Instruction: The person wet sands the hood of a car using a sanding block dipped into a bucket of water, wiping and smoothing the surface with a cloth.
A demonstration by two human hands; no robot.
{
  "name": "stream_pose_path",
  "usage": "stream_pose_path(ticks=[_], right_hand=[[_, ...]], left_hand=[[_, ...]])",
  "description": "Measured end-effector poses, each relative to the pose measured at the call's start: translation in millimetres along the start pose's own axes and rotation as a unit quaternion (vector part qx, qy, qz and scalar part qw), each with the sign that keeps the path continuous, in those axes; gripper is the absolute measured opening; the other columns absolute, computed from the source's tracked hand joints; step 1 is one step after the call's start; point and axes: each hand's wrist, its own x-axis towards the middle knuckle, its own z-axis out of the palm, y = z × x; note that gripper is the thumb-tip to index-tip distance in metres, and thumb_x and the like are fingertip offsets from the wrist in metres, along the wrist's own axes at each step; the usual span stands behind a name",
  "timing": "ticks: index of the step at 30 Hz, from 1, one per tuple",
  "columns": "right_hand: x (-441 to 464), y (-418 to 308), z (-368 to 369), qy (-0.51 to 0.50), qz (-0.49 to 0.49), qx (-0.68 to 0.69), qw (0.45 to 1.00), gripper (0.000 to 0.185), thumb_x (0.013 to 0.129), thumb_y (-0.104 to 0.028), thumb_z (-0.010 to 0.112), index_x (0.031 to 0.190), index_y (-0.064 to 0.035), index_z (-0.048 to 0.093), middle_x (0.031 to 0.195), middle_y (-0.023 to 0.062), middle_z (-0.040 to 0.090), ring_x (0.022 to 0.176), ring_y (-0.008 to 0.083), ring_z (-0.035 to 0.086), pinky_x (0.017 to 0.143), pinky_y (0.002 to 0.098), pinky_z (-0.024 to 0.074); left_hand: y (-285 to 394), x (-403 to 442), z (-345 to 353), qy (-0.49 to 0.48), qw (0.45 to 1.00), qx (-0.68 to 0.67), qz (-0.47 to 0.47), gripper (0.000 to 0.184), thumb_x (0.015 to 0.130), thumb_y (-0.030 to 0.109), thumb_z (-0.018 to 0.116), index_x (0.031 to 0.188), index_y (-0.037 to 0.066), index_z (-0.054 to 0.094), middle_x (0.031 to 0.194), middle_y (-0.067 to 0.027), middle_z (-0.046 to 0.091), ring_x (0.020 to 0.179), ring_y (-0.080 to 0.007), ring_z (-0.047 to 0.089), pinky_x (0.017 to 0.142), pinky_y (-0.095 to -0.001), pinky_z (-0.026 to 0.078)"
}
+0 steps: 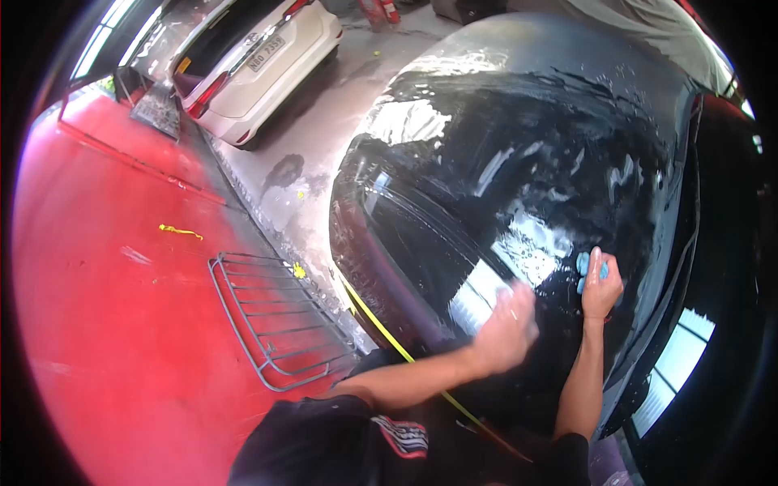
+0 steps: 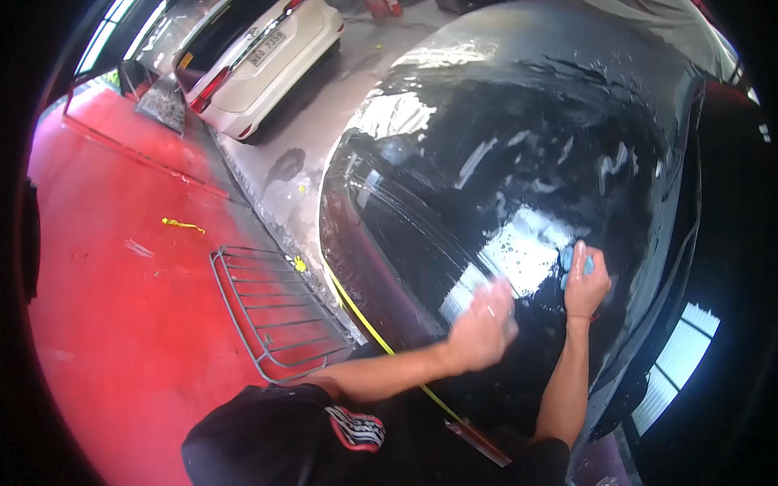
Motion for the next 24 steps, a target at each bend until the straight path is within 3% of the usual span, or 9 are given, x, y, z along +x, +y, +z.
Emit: stream_pose_path(ticks=[5,6,7,10,12,16,19,21,24], right_hand=[[-3,4,6,0.012,-0.047,-0.011,0.999,0.027,0.097,-0.029,0.069,0.09,-0.003,0.07,0.072,0.0193,0.068,0.064,0.0337,0.068,0.06,0.041,0.0494],[3,0,7,0.017,-0.04,-0.006,0.999,0.027,0.097,-0.029,0.069,0.09,-0.0029,0.07,0.072,0.0189,0.068,0.063,0.0331,0.067,0.06,0.0408,0.0492],[1,-3,9,0.016,-0.025,0.0,1.0,0.027,0.097,-0.029,0.069,0.09,-0.0028,0.07,0.071,0.0185,0.068,0.061,0.0325,0.066,0.06,0.0406,0.049],[0,-8,2,-0.031,0.043,0.006,0.999,0.027,0.097,-0.029,0.07,0.091,-0.0027,0.071,0.072,0.0189,0.068,0.06,0.0305,0.065,0.059,0.0405,0.0487],[0,3,4,-0.012,0.016,0.013,1.0,0.027,0.097,-0.029,0.07,0.092,-0.0025,0.071,0.072,0.0191,0.068,0.06,0.0299,0.064,0.06,0.0403,0.049],[1,4,10,0.0,-0.02,0.018,1.0,0.029,0.097,-0.03,0.07,0.093,-0.0013,0.071,0.072,0.0193,0.068,0.062,0.0294,0.066,0.062,0.04,0.0505],[5,7,9,0.018,-0.037,0.008,0.999,0.03,0.097,-0.03,0.07,0.092,-0.001,0.07,0.072,0.0192,0.068,0.061,0.0297,0.065,0.062,0.0409,0.0503],[1,-1,9,-0.002,-0.004,0.011,1.0,0.03,0.097,-0.031,0.069,0.091,-0.0013,0.07,0.071,0.0187,0.068,0.061,0.0296,0.065,0.061,0.0414,0.0497],[2,-1,8,0.005,-0.013,-0.001,1.0,0.031,0.098,-0.031,0.068,0.09,-0.0015,0.069,0.07,0.018,0.067,0.06,0.0278,0.064,0.06,0.0411,0.049]], left_hand=[[-165,52,-38,0.031,0.986,0.136,-0.087,0.048,0.088,0.024,0.05,0.116,-0.014,0.058,0.118,-0.0338,0.06,0.113,-0.0454,0.058,0.101,-0.048,0.045],[-233,70,-47,-0.132,0.962,0.118,-0.208,0.038,0.091,0.024,0.048,0.101,-0.011,0.062,0.102,-0.0332,0.064,0.099,-0.0462,0.063,0.089,-0.0485,0.05],[-296,71,-19,0.066,0.962,0.092,-0.247,0.033,0.093,0.023,0.047,0.09,-0.007,0.061,0.091,-0.0325,0.064,0.092,-0.0456,0.064,0.083,-0.0495,0.052],[-255,76,-43,-0.034,0.926,-0.03,-0.376,0.031,0.096,0.022,0.049,0.104,-0.007,0.058,0.103,-0.0337,0.059,0.101,-0.048,0.06,0.093,-0.0495,0.048],[-152,-12,-24,-0.002,0.974,0.216,-0.064,0.055,0.097,0.023,0.045,0.137,-0.014,0.047,0.14,-0.0355,0.05,0.127,-0.0448,0.052,0.113,-0.053,0.036],[-106,-79,-60,-0.18,0.983,-0.002,0.031,0.058,0.093,0.026,0.044,0.138,-0.011,0.048,0.139,-0.0314,0.05,0.135,-0.0463,0.044,0.119,-0.0552,0.027],[-289,-30,-46,-0.008,0.963,-0.01,-0.271,0.029,0.09,0.018,0.048,0.104,-0.006,0.058,0.113,-0.0267,0.058,0.107,-0.041,0.057,0.097,-0.0499,0.045],[-369,-26,3,0.126,0.948,0.145,-0.255,0.031,0.097,0.027,0.049,0.099,-0.004,0.056,0.101,-0.0248,0.059,0.093,-0.0382,0.061,0.083,-0.0486,0.047],[-239,-33,-30,0.041,0.948,0.107,-0.297,0.04,0.094,0.021,0.049,0.115,-0.013,0.056,0.11,-0.0304,0.061,0.104,-0.043,0.06,0.095,-0.0514,0.046]])
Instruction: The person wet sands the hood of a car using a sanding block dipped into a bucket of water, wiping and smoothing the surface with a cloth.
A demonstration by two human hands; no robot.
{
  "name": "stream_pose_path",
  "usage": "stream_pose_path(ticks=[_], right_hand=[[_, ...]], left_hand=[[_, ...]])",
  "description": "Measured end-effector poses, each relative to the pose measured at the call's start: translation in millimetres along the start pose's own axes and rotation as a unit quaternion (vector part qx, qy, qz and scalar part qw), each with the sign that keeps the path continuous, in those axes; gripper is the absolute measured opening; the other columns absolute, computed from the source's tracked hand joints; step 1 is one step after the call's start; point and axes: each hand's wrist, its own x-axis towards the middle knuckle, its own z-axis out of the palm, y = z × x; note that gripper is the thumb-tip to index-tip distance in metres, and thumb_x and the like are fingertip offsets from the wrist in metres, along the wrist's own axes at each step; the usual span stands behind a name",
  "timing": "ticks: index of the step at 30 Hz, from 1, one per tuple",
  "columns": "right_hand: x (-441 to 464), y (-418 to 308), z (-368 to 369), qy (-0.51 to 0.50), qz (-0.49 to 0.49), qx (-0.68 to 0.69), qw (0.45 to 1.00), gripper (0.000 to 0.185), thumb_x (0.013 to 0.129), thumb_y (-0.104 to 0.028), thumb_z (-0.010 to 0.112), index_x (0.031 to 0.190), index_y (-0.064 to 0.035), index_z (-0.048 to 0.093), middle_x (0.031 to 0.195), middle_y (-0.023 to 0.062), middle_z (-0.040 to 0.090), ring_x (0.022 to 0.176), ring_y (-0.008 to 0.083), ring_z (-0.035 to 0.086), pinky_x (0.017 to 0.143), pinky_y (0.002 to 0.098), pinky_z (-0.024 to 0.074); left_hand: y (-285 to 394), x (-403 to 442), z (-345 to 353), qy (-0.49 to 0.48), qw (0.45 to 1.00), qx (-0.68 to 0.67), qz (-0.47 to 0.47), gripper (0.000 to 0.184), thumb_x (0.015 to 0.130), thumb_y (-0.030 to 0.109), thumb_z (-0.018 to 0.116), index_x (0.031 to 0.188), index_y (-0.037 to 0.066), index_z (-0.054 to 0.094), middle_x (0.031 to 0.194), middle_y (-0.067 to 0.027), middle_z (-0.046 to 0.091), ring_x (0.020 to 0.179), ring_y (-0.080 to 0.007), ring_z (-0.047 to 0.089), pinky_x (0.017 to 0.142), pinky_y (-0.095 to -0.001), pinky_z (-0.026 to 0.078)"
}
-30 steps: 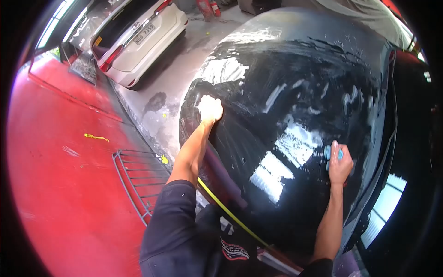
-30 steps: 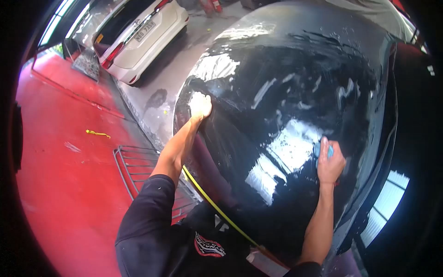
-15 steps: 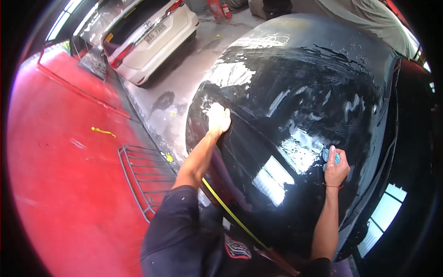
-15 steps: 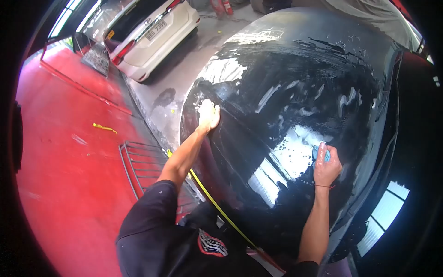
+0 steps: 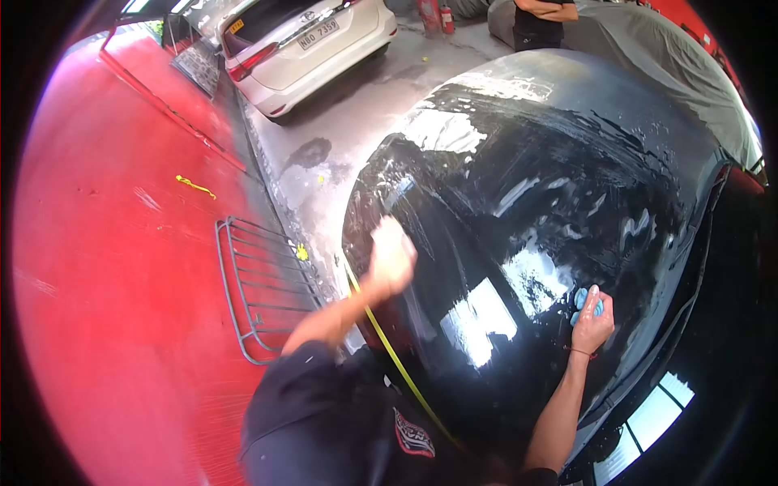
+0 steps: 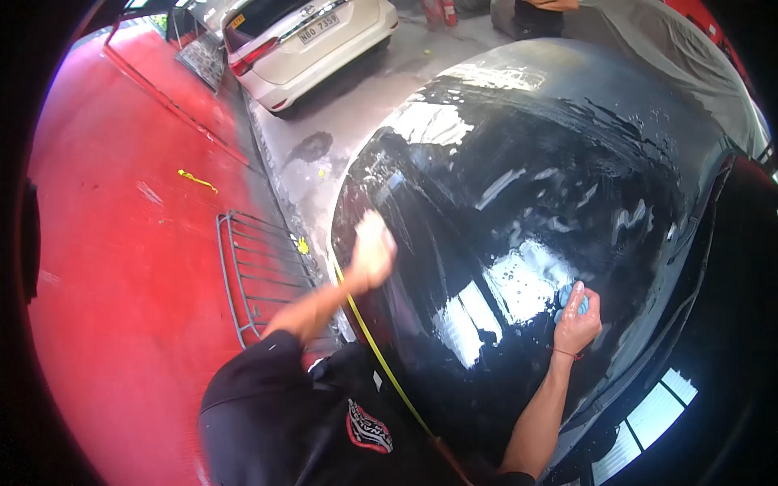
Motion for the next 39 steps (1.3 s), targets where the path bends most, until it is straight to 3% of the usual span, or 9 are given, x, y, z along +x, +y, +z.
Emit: stream_pose_path(ticks=[6,7,12,14,19,26,29,30,39], right_hand=[[0,0,4,0.009,0.003,0.013,1.0,0.029,0.097,-0.03,0.069,0.09,-0.002,0.07,0.07,0.0175,0.068,0.06,0.0267,0.064,0.06,0.0405,0.049],[1,-2,5,0.016,-0.01,0.007,1.0,0.029,0.097,-0.03,0.07,0.09,-0.002,0.07,0.07,0.0175,0.068,0.059,0.0261,0.064,0.06,0.0405,0.049],[-2,1,3,0.01,0.005,0.006,1.0,0.031,0.097,-0.031,0.07,0.091,-0.0012,0.07,0.07,0.0189,0.067,0.06,0.0281,0.064,0.06,0.0405,0.0492],[-1,0,2,0.005,0.029,0.011,0.999,0.031,0.097,-0.031,0.07,0.091,-0.001,0.07,0.07,0.019,0.067,0.06,0.0288,0.065,0.06,0.0406,0.0493],[-2,7,4,0.005,0.001,0.024,1.0,0.029,0.097,-0.03,0.07,0.09,-0.0012,0.069,0.071,0.0192,0.068,0.062,0.0301,0.067,0.06,0.0412,0.0496],[-4,9,3,0.008,0.003,-0.004,1.0,0.028,0.095,-0.029,0.071,0.089,-0.0021,0.069,0.072,0.0209,0.066,0.064,0.0361,0.066,0.061,0.0433,0.0498],[-3,5,5,0.008,-0.009,-0.018,1.0,0.028,0.095,-0.029,0.071,0.09,-0.0018,0.069,0.074,0.0212,0.067,0.067,0.0369,0.068,0.062,0.0435,0.0506],[-3,5,2,0.008,-0.008,-0.007,1.0,0.027,0.095,-0.029,0.071,0.09,-0.002,0.069,0.074,0.021,0.068,0.066,0.0368,0.068,0.062,0.0432,0.0508],[-4,-4,5,0.01,-0.003,-0.014,1.0,0.027,0.097,-0.028,0.07,0.09,-0.0025,0.069,0.069,0.0171,0.067,0.059,0.0249,0.064,0.059,0.0397,0.0496]], left_hand=[[38,-61,-54,-0.155,0.96,-0.096,0.214,0.059,0.092,0.024,0.053,0.14,-0.011,0.048,0.15,-0.0316,0.042,0.144,-0.0449,0.036,0.123,-0.0561,0.02],[31,0,-57,-0.174,0.911,0.271,0.256,0.046,0.095,0.019,0.049,0.131,-0.008,0.054,0.139,-0.0315,0.051,0.135,-0.0442,0.046,0.117,-0.0527,0.032],[56,95,-33,-0.163,0.97,-0.061,-0.169,0.036,0.096,0.023,0.05,0.104,-0.011,0.059,0.111,-0.0375,0.059,0.11,-0.0401,0.061,0.1,-0.0494,0.046],[100,-18,-10,0.035,0.973,0.023,0.225,0.049,0.091,0.016,0.047,0.128,-0.016,0.053,0.128,-0.0396,0.054,0.127,-0.0483,0.052,0.114,-0.0541,0.035],[133,-48,-31,-0.138,0.924,-0.043,0.354,0.06,0.091,0.023,0.048,0.137,-0.015,0.044,0.14,-0.0365,0.045,0.136,-0.0483,0.042,0.12,-0.0534,0.027],[70,80,5,-0.104,0.994,-0.003,-0.026,0.05,0.095,0.028,0.049,0.118,-0.015,0.058,0.117,-0.0318,0.063,0.112,-0.0433,0.058,0.102,-0.0478,0.044],[110,-109,-29,-0.129,0.904,0.228,0.338,0.067,0.095,0.033,0.052,0.142,-0.014,0.04,0.149,-0.0323,0.041,0.143,-0.0426,0.038,0.123,-0.0512,0.022],[110,-136,-64,-0.281,0.905,-0.11,0.301,0.075,0.092,0.03,0.055,0.15,-0.012,0.031,0.155,-0.0312,0.035,0.147,-0.0433,0.032,0.124,-0.0538,0.018],[-34,68,29,-0.047,0.995,0.017,-0.088,0.037,0.098,0.025,0.046,0.105,-0.009,0.059,0.109,-0.0317,0.059,0.106,-0.0438,0.058,0.098,-0.0506,0.044]])
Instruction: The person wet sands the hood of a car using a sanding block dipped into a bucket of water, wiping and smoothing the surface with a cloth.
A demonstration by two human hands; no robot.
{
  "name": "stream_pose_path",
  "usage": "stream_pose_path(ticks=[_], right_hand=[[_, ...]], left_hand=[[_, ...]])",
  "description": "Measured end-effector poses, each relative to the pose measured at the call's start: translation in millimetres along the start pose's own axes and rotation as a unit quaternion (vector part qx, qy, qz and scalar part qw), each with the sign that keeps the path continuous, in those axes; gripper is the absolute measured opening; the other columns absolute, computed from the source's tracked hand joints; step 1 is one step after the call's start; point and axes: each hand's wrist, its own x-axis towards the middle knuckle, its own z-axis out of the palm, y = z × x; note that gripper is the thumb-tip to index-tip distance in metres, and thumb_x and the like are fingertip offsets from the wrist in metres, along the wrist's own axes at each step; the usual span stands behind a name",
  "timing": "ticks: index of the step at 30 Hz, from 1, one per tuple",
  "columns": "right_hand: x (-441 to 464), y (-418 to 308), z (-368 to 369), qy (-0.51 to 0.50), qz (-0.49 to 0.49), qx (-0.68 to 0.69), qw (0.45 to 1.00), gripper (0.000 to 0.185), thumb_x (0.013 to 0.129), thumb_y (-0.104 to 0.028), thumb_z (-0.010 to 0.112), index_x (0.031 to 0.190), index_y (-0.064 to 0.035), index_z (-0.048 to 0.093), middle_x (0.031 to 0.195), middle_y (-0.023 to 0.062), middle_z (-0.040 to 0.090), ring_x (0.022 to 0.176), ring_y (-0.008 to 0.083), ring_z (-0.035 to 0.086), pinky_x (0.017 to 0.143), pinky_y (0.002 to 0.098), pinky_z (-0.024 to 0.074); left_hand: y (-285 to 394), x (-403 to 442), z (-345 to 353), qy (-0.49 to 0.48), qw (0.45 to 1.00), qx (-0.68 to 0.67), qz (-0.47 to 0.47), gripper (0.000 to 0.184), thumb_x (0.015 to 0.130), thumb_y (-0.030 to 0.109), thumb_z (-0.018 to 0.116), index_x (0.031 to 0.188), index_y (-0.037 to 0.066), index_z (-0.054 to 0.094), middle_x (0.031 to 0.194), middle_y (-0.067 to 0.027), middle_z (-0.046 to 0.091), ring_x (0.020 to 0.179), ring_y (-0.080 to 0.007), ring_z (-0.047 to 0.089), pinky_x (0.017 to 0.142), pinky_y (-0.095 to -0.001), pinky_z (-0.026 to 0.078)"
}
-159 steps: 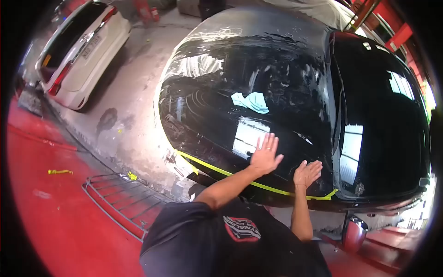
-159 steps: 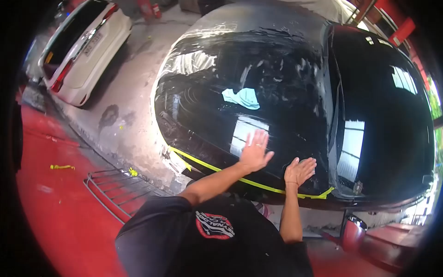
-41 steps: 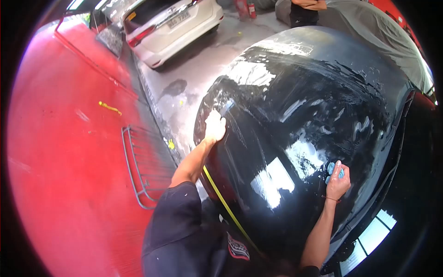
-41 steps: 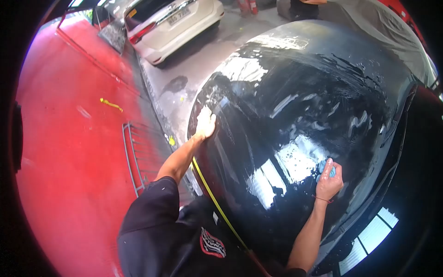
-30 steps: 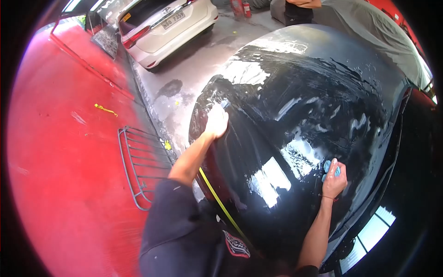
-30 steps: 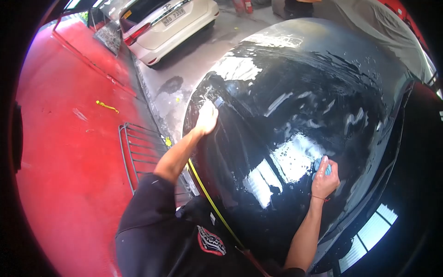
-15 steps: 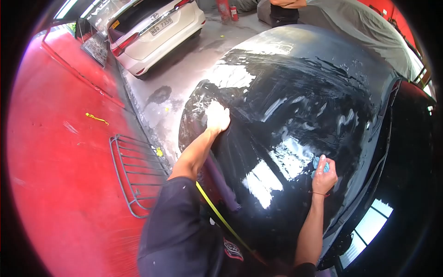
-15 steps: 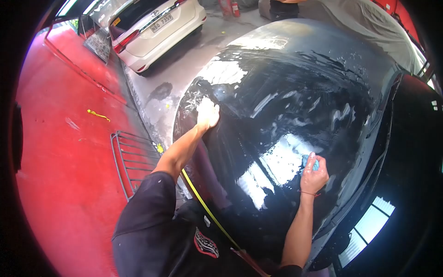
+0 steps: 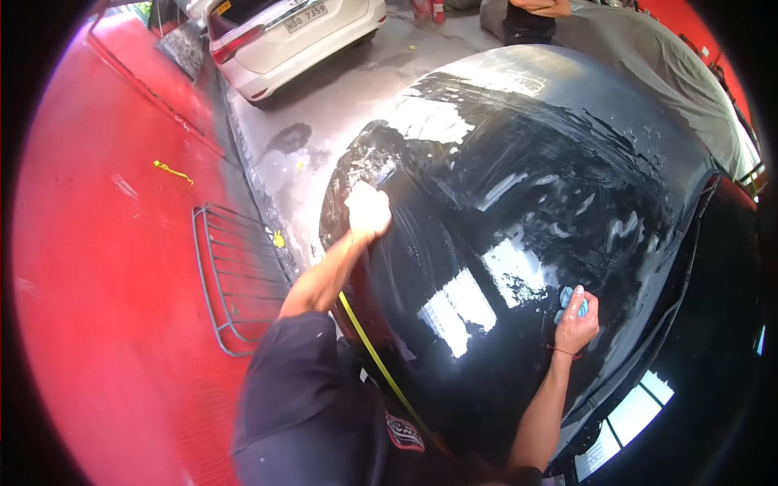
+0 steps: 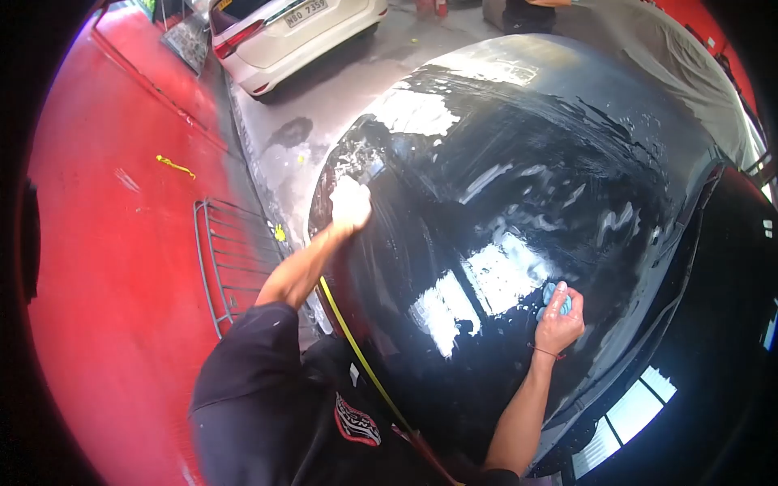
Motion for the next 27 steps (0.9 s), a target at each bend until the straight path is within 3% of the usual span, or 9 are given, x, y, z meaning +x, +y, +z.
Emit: stream_pose_path(ticks=[2,4,12,14,15,17,20,23,27], right_hand=[[1,2,2,0.008,-0.028,0.004,1.0,0.026,0.097,-0.028,0.07,0.09,-0.0025,0.069,0.068,0.0162,0.068,0.058,0.0244,0.063,0.058,0.039,0.0495],[0,1,1,-0.008,-0.025,-0.001,1.0,0.026,0.098,-0.028,0.07,0.092,-0.0026,0.069,0.072,0.0159,0.069,0.062,0.0241,0.066,0.061,0.0385,0.0509],[0,0,2,-0.017,-0.006,-0.05,0.999,0.032,0.098,-0.034,0.068,0.096,-0.0021,0.069,0.076,0.0163,0.071,0.068,0.0274,0.069,0.066,0.0401,0.0529],[-4,-2,5,-0.004,-0.028,-0.074,0.997,0.034,0.098,-0.036,0.067,0.098,-0.0021,0.069,0.081,0.0178,0.072,0.072,0.0317,0.07,0.068,0.0421,0.0536],[-3,6,10,0.005,-0.04,-0.102,0.994,0.034,0.098,-0.036,0.067,0.1,-0.002,0.069,0.083,0.0183,0.072,0.074,0.0339,0.07,0.07,0.0431,0.0538],[-9,-3,18,0.0,-0.037,-0.184,0.982,0.034,0.096,-0.036,0.068,0.109,-0.004,0.068,0.098,0.02,0.072,0.085,0.0384,0.07,0.074,0.0435,0.0542],[-35,-36,43,-0.151,-0.104,-0.365,0.913,0.04,0.099,-0.037,0.058,0.132,-0.0134,0.06,0.147,0.0209,0.049,0.132,0.0438,0.048,0.103,0.0579,0.0407],[-64,-57,69,-0.227,-0.106,-0.441,0.862,0.059,0.103,-0.045,0.047,0.155,-0.0186,0.041,0.163,0.0195,0.027,0.152,0.0441,0.019,0.116,0.0707,0.0162],[-58,-62,80,-0.249,-0.047,-0.497,0.83,0.068,0.103,-0.047,0.046,0.161,-0.0173,0.027,0.168,0.0174,0.017,0.154,0.0436,0.012,0.118,0.0708,0.0115]], left_hand=[[38,-100,-8,0.111,0.987,-0.003,0.113,0.059,0.096,0.024,0.044,0.136,-0.019,0.042,0.138,-0.0409,0.046,0.135,-0.0494,0.044,0.116,-0.0555,0.031],[66,-198,-57,-0.096,0.97,-0.045,0.217,0.066,0.095,0.022,0.045,0.144,-0.021,0.031,0.148,-0.0421,0.035,0.141,-0.0521,0.035,0.12,-0.058,0.025],[-54,80,46,0.239,0.967,0.081,-0.028,0.037,0.095,0.025,0.05,0.107,-0.008,0.063,0.11,-0.0277,0.063,0.102,-0.0455,0.06,0.089,-0.0557,0.047],[-30,30,-16,-0.072,0.995,0.042,0.055,0.044,0.095,0.027,0.049,0.113,-0.011,0.063,0.12,-0.0325,0.06,0.111,-0.0443,0.058,0.093,-0.0546,0.044],[-21,-11,7,0.092,0.987,0.122,0.045,0.055,0.095,0.026,0.046,0.129,-0.016,0.053,0.137,-0.0383,0.049,0.127,-0.0472,0.049,0.106,-0.0585,0.036],[14,-104,-25,-0.021,0.999,-0.028,0.037,0.071,0.098,0.029,0.043,0.147,-0.02,0.029,0.151,-0.0399,0.034,0.142,-0.0508,0.033,0.122,-0.0579,0.018],[8,-122,-23,-0.002,0.983,-0.165,0.082,0.07,0.1,0.031,0.043,0.148,-0.018,0.028,0.154,-0.0377,0.03,0.146,-0.0508,0.027,0.123,-0.0572,0.015],[-39,12,-14,-0.097,0.994,-0.029,-0.044,0.068,0.102,0.035,0.038,0.146,-0.018,0.033,0.153,-0.0369,0.033,0.143,-0.0498,0.033,0.12,-0.0571,0.021],[-96,134,38,0.032,0.995,0.053,-0.084,0.045,0.099,0.029,0.044,0.114,-0.009,0.063,0.124,-0.0289,0.057,0.117,-0.0397,0.056,0.098,-0.0538,0.044]])
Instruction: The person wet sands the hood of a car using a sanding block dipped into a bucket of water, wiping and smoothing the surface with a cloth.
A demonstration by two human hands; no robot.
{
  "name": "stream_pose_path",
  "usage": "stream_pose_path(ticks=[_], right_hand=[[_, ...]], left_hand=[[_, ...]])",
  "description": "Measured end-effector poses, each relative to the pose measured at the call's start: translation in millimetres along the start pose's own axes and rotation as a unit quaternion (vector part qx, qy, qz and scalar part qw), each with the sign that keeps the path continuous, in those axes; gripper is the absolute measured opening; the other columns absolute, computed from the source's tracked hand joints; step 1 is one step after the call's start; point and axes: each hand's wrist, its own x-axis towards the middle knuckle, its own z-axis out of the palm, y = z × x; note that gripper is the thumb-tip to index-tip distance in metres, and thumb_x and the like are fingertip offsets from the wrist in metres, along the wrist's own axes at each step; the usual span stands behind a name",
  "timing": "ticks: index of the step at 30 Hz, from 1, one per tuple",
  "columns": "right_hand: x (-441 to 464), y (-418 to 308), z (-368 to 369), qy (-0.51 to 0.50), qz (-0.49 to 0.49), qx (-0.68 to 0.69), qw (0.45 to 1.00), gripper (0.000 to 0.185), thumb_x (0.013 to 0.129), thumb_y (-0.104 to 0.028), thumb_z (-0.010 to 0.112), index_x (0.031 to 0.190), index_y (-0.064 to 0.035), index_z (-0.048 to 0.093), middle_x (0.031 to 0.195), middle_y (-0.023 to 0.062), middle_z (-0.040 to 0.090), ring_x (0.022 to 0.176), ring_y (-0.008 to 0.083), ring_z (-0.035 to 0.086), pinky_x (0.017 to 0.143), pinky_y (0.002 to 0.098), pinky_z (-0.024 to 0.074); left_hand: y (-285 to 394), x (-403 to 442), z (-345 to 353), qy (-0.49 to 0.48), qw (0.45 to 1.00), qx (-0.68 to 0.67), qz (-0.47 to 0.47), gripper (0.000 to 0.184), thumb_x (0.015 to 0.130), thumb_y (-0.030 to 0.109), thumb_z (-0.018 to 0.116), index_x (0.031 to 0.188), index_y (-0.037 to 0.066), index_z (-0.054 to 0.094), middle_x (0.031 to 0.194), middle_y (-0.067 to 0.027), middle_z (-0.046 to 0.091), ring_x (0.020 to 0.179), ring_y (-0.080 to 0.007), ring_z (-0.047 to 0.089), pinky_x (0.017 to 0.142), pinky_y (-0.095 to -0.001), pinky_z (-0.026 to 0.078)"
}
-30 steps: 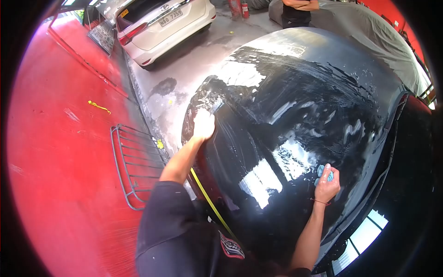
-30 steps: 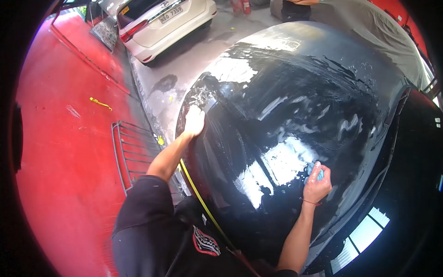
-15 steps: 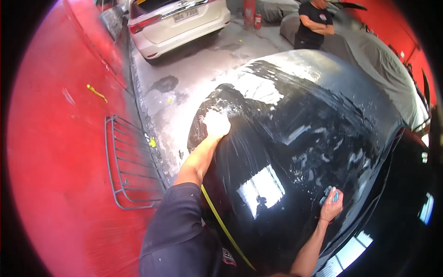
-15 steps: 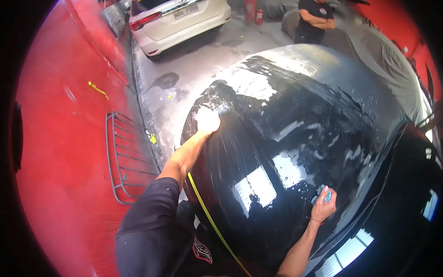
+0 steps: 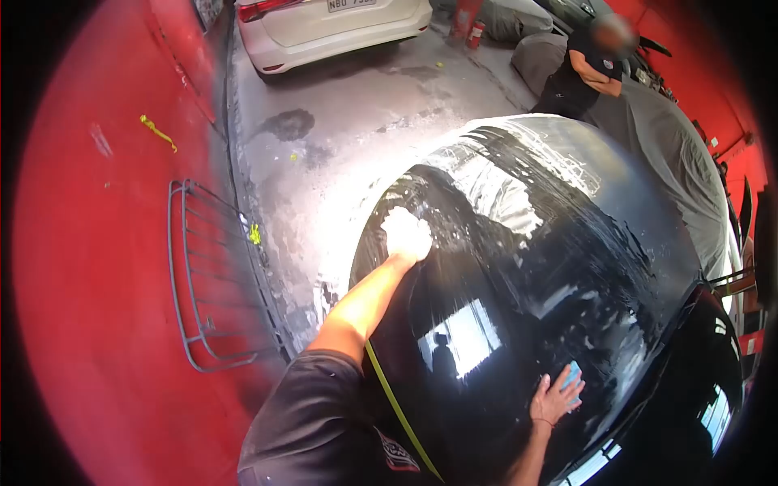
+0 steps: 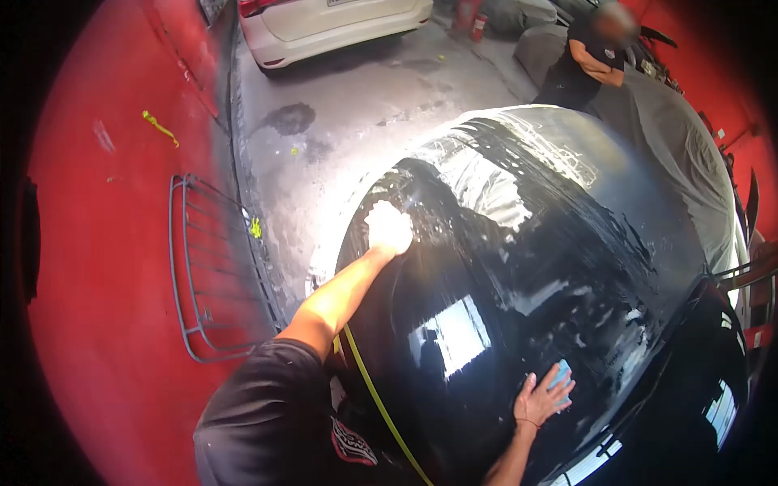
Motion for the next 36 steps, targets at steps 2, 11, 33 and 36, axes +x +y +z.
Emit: stream_pose_path(ticks=[2,11,33,36], right_hand=[[0,3,2,0.0,-0.003,0.001,1.0,0.069,0.103,-0.046,0.046,0.161,-0.0166,0.027,0.168,0.0175,0.017,0.154,0.0436,0.011,0.118,0.0705,0.0106],[3,0,2,-0.009,0.012,0.005,1.0,0.07,0.103,-0.047,0.045,0.161,-0.0144,0.027,0.167,0.0165,0.018,0.154,0.0436,0.012,0.119,0.0668,0.0108],[5,3,4,-0.01,0.008,-0.001,1.0,0.07,0.105,-0.05,0.041,0.162,-0.0138,0.025,0.167,0.0192,0.018,0.154,0.0417,0.012,0.119,0.0649,0.012],[4,1,4,0.003,-0.003,0.0,1.0,0.069,0.105,-0.05,0.041,0.162,-0.0143,0.025,0.167,0.0203,0.018,0.154,0.0413,0.013,0.12,0.064,0.0122]], left_hand=[[-12,49,15,-0.097,0.99,-0.077,-0.071,0.058,0.103,0.033,0.034,0.13,-0.014,0.054,0.142,-0.0338,0.048,0.13,-0.0455,0.048,0.111,-0.0568,0.034],[-61,191,70,-0.055,0.949,-0.266,0.159,0.034,0.097,0.028,0.048,0.108,0.002,0.068,0.113,-0.0251,0.066,0.104,-0.0434,0.061,0.098,-0.0541,0.043],[-46,188,102,-0.189,0.929,-0.308,0.08,0.07,0.105,0.041,0.036,0.149,-0.014,0.031,0.158,-0.0338,0.029,0.149,-0.0435,0.027,0.124,-0.05,0.018],[-36,180,91,-0.169,0.938,-0.283,0.108,0.069,0.104,0.038,0.04,0.148,-0.014,0.033,0.155,-0.0341,0.034,0.146,-0.0437,0.031,0.124,-0.0493,0.019]])
